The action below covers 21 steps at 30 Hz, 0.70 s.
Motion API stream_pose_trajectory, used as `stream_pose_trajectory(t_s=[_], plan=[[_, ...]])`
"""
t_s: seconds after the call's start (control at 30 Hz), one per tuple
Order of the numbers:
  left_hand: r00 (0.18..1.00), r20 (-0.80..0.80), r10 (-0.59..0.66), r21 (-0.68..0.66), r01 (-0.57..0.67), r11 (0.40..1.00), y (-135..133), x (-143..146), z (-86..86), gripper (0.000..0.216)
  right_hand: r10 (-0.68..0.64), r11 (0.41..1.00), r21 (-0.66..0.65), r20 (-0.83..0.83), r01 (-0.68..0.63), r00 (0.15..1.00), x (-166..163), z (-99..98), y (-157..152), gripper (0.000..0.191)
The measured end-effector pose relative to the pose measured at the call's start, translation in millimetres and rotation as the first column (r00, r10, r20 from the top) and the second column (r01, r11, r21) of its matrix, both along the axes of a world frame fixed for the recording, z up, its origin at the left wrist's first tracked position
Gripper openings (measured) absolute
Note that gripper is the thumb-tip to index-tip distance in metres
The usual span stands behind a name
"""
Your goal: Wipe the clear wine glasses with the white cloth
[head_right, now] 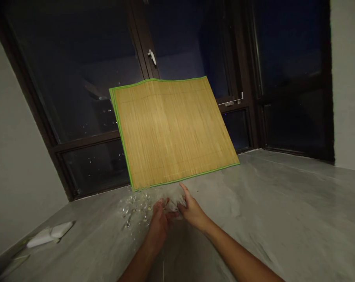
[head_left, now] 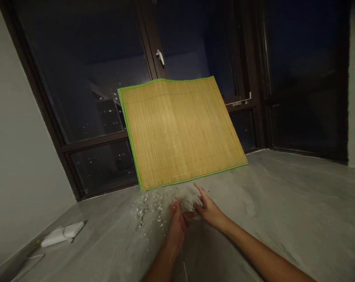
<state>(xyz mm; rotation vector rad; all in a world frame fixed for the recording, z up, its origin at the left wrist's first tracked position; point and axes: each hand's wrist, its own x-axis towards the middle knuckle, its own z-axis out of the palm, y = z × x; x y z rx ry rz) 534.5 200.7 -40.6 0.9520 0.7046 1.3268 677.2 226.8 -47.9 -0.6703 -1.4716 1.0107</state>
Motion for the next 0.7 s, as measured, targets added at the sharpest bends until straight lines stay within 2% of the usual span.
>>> stream_pose_trajectory(t_s=[0.13, 0.27, 0.47, 0.6, 0.7], plan=[[0.989, -0.010, -0.145, 0.023, 0.146, 0.989, -7, 4, -1.4, 0.056, 0.088, 0.990, -0.108, -0.042, -0.092, 0.995, -2, 0.0, -4, 0.094], [0.986, 0.007, -0.165, -0.011, 0.165, 0.986, -10, 5, -4.1, 0.057, 0.140, 0.978, -0.152, -0.045, -0.145, 0.989, -2, -4.2, -4, 0.097], [0.980, 0.044, -0.195, -0.107, 0.198, 0.974, -7, 5, -15.7, 0.075, 0.128, 0.961, -0.240, -0.046, -0.135, 0.991, -8, -15.7, -5, 0.100], [0.958, 0.088, -0.272, -0.151, 0.283, 0.947, -4, 4, -18.9, 0.080, 0.132, 0.947, -0.283, -0.085, -0.151, 0.988, -11, -17.6, -6, 0.104], [0.937, 0.077, -0.341, -0.150, 0.349, 0.925, -2, 3, -17.9, 0.075, 0.155, 0.935, -0.302, -0.115, -0.183, 0.981, -14, -18.4, -7, 0.105]])
